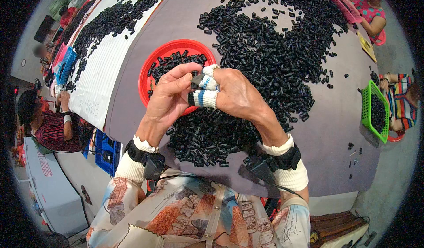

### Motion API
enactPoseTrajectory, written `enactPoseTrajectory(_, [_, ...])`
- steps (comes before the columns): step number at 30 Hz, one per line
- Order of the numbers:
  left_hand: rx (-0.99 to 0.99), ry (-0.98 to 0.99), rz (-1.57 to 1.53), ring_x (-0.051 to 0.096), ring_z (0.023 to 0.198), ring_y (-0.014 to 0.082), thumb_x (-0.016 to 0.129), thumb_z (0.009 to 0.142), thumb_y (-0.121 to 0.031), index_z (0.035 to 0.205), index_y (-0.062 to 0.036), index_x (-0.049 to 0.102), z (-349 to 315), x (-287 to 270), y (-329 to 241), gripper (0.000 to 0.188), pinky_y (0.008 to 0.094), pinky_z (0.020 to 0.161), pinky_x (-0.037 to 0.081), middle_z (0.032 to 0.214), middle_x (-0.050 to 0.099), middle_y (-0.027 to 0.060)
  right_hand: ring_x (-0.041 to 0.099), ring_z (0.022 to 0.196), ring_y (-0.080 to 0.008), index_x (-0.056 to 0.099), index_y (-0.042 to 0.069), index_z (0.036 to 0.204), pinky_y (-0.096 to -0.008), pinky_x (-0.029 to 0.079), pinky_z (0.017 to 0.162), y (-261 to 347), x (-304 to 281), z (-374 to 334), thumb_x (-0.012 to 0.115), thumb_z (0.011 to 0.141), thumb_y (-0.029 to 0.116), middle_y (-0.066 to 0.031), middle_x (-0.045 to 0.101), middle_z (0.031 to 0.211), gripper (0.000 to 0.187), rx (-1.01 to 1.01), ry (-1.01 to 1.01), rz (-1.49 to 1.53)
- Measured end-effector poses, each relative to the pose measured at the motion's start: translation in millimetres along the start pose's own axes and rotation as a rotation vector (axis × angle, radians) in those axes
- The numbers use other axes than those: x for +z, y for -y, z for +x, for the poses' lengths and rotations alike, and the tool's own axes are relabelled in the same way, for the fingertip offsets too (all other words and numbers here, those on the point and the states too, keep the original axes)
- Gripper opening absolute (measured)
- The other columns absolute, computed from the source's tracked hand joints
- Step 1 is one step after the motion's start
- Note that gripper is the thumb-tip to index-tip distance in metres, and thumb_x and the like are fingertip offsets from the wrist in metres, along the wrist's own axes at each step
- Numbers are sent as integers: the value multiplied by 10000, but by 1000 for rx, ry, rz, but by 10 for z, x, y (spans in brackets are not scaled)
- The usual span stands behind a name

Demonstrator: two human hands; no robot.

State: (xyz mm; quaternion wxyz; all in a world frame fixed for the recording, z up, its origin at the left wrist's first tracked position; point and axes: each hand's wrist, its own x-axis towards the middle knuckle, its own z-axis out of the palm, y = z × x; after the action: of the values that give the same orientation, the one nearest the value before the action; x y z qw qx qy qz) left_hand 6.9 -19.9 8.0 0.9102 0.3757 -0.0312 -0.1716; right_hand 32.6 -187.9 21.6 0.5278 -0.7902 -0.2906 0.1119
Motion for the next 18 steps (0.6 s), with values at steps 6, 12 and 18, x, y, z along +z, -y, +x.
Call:
enactPoseTrajectory(6, [0,-63,-45,585,770,113,528,872,-59,1065,23,557,10,-39,0,211,246,685,492,913,613,75,529,626,-109,626,-4,830,-270,421,567,73,15,-48,677,726,148,-37,581,693,191,112,-106,150])
enactPoseTrajectory(12, [24,-79,65,582,763,103,544,867,-62,1097,32,549,-48,-55,-3,248,237,680,494,910,615,68,489,629,-77,626,5,849,-242,404,568,94,55,-35,682,750,156,-13,571,717,189,160,-133,243])
enactPoseTrajectory(18, [62,29,83,594,907,163,552,859,-62,1151,42,517,-80,-128,-9,312,311,825,494,1051,595,112,493,633,-62,620,3,882,-230,400,556,31,121,-52,679,772,187,-3,572,719,223,195,-158,331])
